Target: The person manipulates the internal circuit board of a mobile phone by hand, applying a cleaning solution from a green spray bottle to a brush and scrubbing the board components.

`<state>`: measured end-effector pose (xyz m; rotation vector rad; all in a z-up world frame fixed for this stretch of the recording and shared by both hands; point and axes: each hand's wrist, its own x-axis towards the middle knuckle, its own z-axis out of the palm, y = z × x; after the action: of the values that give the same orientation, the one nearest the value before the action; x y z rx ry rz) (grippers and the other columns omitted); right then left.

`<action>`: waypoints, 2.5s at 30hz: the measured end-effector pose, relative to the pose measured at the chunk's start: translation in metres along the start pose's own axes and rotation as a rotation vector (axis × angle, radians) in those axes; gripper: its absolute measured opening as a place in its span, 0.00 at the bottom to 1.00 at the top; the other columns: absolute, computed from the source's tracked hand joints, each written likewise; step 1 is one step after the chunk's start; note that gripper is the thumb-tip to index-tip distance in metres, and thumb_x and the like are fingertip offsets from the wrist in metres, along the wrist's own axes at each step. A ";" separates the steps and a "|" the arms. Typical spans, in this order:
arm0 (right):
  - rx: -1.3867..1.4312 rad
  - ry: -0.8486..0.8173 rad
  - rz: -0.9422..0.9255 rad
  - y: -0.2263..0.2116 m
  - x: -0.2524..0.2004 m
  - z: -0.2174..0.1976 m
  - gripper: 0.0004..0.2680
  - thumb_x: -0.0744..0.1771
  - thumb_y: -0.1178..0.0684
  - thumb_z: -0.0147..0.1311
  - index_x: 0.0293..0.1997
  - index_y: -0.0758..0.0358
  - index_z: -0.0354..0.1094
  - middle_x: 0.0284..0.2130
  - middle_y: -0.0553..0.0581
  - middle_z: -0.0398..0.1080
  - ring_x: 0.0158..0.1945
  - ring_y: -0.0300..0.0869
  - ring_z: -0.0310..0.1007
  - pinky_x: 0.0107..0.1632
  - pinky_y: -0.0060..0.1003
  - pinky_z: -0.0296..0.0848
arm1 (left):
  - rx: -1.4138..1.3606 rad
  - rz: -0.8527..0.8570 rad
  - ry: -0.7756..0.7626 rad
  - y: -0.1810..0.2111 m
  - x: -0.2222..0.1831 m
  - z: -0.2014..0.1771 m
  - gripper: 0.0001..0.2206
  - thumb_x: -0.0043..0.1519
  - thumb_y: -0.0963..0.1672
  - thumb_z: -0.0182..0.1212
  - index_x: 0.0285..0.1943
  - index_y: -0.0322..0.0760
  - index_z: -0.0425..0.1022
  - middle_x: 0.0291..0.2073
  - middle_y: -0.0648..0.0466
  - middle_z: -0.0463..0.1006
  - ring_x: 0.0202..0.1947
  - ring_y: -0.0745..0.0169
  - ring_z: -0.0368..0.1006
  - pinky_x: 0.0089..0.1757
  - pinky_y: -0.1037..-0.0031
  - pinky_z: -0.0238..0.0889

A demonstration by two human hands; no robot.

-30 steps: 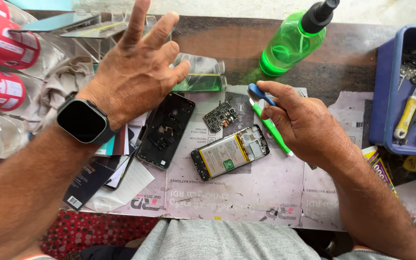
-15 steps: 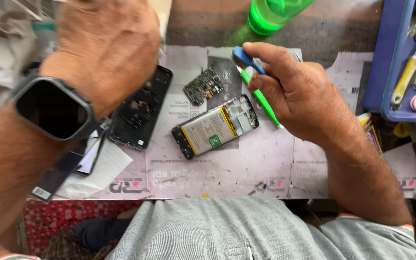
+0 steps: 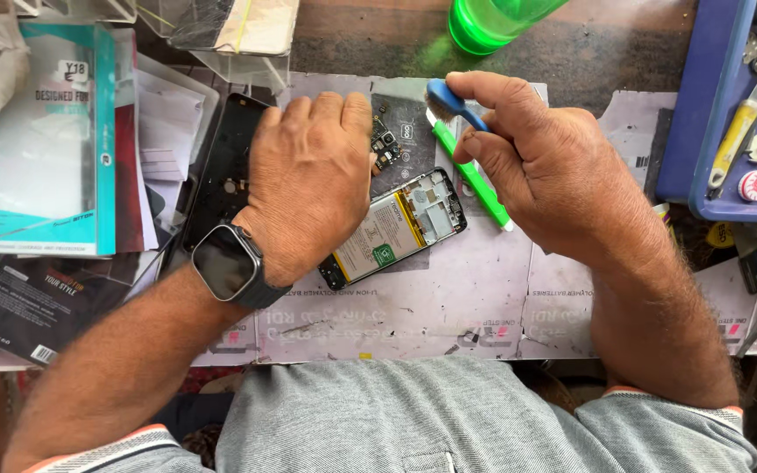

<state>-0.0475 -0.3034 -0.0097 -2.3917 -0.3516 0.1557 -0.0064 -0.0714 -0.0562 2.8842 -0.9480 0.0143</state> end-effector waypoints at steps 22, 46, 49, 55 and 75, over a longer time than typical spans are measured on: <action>0.004 -0.020 0.010 0.004 0.003 0.007 0.16 0.72 0.57 0.55 0.69 0.58 0.61 0.34 0.59 0.77 0.34 0.47 0.78 0.36 0.42 0.74 | -0.381 -0.034 -0.023 -0.005 0.003 0.014 0.14 0.50 0.44 0.73 0.40 0.33 0.75 0.35 0.44 0.77 0.40 0.45 0.74 0.44 0.54 0.62; 0.215 0.058 0.040 -0.011 0.002 0.003 0.17 0.67 0.63 0.57 0.63 0.56 0.68 0.46 0.59 0.79 0.44 0.42 0.82 0.46 0.35 0.80 | -1.503 -0.506 -0.104 -0.019 -0.007 0.037 0.07 0.60 0.40 0.59 0.35 0.33 0.63 0.30 0.50 0.74 0.32 0.61 0.77 0.31 0.68 0.71; 0.263 0.088 0.005 -0.012 0.003 0.005 0.16 0.67 0.63 0.56 0.62 0.56 0.69 0.47 0.60 0.79 0.46 0.43 0.81 0.47 0.36 0.79 | -1.689 -0.565 -0.071 -0.035 -0.006 0.042 0.05 0.62 0.39 0.55 0.36 0.34 0.62 0.35 0.47 0.76 0.34 0.59 0.80 0.32 0.68 0.74; 0.157 0.054 -0.005 -0.019 0.001 0.004 0.16 0.66 0.62 0.57 0.62 0.56 0.69 0.42 0.60 0.79 0.41 0.45 0.80 0.43 0.38 0.78 | -2.018 -0.622 -0.171 -0.024 0.003 0.026 0.01 0.63 0.39 0.47 0.39 0.34 0.62 0.38 0.39 0.80 0.33 0.51 0.81 0.33 0.63 0.78; -0.224 0.166 -0.288 0.013 0.012 0.046 0.16 0.68 0.66 0.60 0.62 0.59 0.69 0.34 0.57 0.73 0.34 0.49 0.72 0.36 0.45 0.71 | -1.983 -0.449 -0.127 -0.016 0.006 0.050 0.09 0.68 0.38 0.47 0.54 0.26 0.67 0.42 0.46 0.81 0.36 0.65 0.81 0.37 0.75 0.79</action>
<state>-0.0430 -0.2801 -0.0529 -2.5176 -0.6571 -0.2239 0.0072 -0.0672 -0.1069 1.1003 0.0168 -0.6784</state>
